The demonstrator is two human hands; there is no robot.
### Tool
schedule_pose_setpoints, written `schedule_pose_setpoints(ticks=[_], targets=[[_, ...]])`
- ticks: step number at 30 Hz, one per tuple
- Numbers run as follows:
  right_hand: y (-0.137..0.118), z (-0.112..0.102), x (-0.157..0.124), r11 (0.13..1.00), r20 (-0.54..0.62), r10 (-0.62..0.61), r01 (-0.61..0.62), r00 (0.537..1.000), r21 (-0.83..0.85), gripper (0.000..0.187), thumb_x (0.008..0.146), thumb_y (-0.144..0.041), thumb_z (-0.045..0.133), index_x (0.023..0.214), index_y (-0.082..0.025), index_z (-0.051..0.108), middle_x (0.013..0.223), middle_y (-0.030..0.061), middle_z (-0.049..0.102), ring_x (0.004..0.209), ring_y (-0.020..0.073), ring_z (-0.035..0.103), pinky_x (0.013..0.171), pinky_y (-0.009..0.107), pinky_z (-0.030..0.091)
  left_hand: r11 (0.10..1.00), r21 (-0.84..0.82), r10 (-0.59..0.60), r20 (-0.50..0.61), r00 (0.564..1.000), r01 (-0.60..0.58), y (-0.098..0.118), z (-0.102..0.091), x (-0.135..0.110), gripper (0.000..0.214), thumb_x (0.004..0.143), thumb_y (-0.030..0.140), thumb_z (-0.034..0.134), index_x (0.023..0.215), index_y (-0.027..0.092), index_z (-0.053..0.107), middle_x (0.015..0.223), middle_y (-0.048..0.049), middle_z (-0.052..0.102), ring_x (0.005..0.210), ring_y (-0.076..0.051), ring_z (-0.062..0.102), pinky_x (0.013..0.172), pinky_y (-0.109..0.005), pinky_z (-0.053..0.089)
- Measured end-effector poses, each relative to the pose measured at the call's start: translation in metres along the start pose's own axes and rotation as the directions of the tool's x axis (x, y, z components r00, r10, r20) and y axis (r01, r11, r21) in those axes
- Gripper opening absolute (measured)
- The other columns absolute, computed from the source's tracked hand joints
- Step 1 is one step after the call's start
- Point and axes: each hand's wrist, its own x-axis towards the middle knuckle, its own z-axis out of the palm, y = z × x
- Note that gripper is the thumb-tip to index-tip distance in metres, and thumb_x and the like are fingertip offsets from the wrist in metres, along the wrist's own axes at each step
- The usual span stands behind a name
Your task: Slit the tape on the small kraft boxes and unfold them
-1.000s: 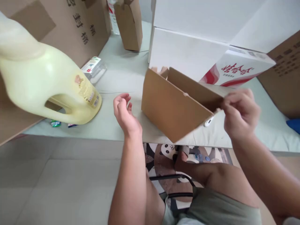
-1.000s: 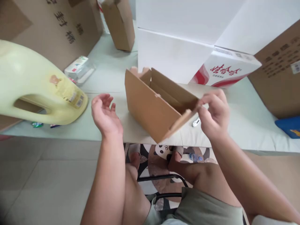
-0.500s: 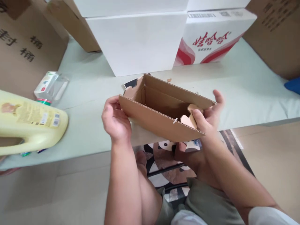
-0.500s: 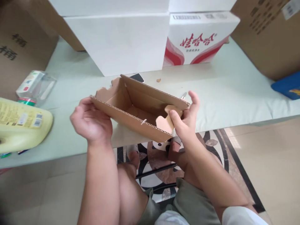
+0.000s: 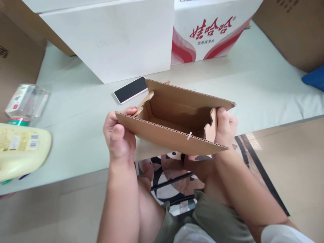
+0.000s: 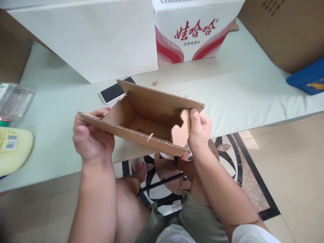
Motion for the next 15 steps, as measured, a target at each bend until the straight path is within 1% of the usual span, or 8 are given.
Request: schedule_pose_setpoints(ticks=[2,4,5,7,9,12,15], targets=[[0.004,-0.002,0.000,0.998,0.014,-0.011,0.010,1.000,0.062,0.061,0.085,-0.071,0.065,0.057,-0.023,0.042,0.054,-0.0037,0.040,0.047,0.0092,0.037,0.042,0.027,0.033,0.995,0.048,0.082,0.021,0.996,-0.083,-0.007,-0.002,0.001,0.048,0.067,0.069,0.083,0.071,0.025,0.063,0.083,0.0004,0.074,0.101,-0.024,0.071,0.098,-0.041,0.055],[0.008,-0.002,-0.002,0.993,0.043,-0.017,0.012,0.999,0.121,0.054,0.083,-0.070,0.069,0.063,-0.022,0.053,0.058,-0.0032,0.049,0.050,0.0103,0.046,0.046,0.027,0.041,0.985,0.088,0.144,0.038,0.989,-0.147,-0.013,-0.005,0.002,0.045,0.070,0.068,0.083,0.071,0.026,0.067,0.077,0.0001,0.074,0.099,-0.023,0.071,0.096,-0.039,0.056],[0.010,-0.002,-0.003,0.989,0.057,-0.024,0.016,0.998,0.145,0.048,0.082,-0.067,0.072,0.070,-0.023,0.059,0.064,-0.0025,0.056,0.055,0.0117,0.053,0.051,0.028,0.047,0.982,0.098,0.157,0.046,0.987,-0.160,-0.015,-0.006,0.003,0.043,0.071,0.067,0.083,0.071,0.026,0.068,0.075,-0.0002,0.073,0.098,-0.023,0.071,0.095,-0.038,0.056],[0.014,-0.002,-0.007,0.984,0.079,-0.052,0.038,0.996,0.172,0.036,0.081,-0.060,0.077,0.089,-0.026,0.068,0.080,-0.0011,0.067,0.071,0.0151,0.064,0.065,0.031,0.056,0.983,0.097,0.153,0.055,0.987,-0.158,-0.018,-0.007,0.004,0.042,0.071,0.066,0.083,0.074,0.026,0.070,0.076,-0.0002,0.073,0.096,-0.021,0.071,0.090,-0.036,0.056],[0.020,-0.003,-0.011,0.980,0.096,-0.117,0.099,0.988,0.175,0.033,0.083,-0.055,0.076,0.102,-0.030,0.069,0.094,-0.0005,0.071,0.085,0.0176,0.068,0.077,0.034,0.059,0.988,0.079,0.130,0.069,0.989,-0.135,-0.018,-0.010,0.004,0.041,0.069,0.063,0.086,0.077,0.027,0.069,0.077,0.0004,0.072,0.089,-0.019,0.069,0.083,-0.033,0.056],[0.029,-0.006,-0.016,0.964,0.159,-0.233,0.207,0.959,0.166,0.031,0.090,-0.055,0.067,0.113,-0.034,0.068,0.107,0.0009,0.073,0.098,0.0215,0.070,0.090,0.041,0.059,0.997,0.044,0.054,0.084,0.995,-0.058,-0.018,-0.015,0.005,0.042,0.066,0.058,0.090,0.082,0.026,0.068,0.084,0.0009,0.071,0.078,-0.015,0.065,0.071,-0.028,0.053],[0.035,-0.008,-0.017,0.948,0.207,-0.310,0.285,0.928,0.142,0.033,0.094,-0.057,0.058,0.119,-0.036,0.065,0.115,0.0030,0.071,0.105,0.0256,0.070,0.094,0.046,0.058,0.999,0.038,0.004,0.128,0.992,-0.009,-0.018,-0.022,0.006,0.044,0.065,0.058,0.091,0.083,0.025,0.068,0.093,-0.0001,0.070,0.076,-0.013,0.063,0.066,-0.026,0.050]])
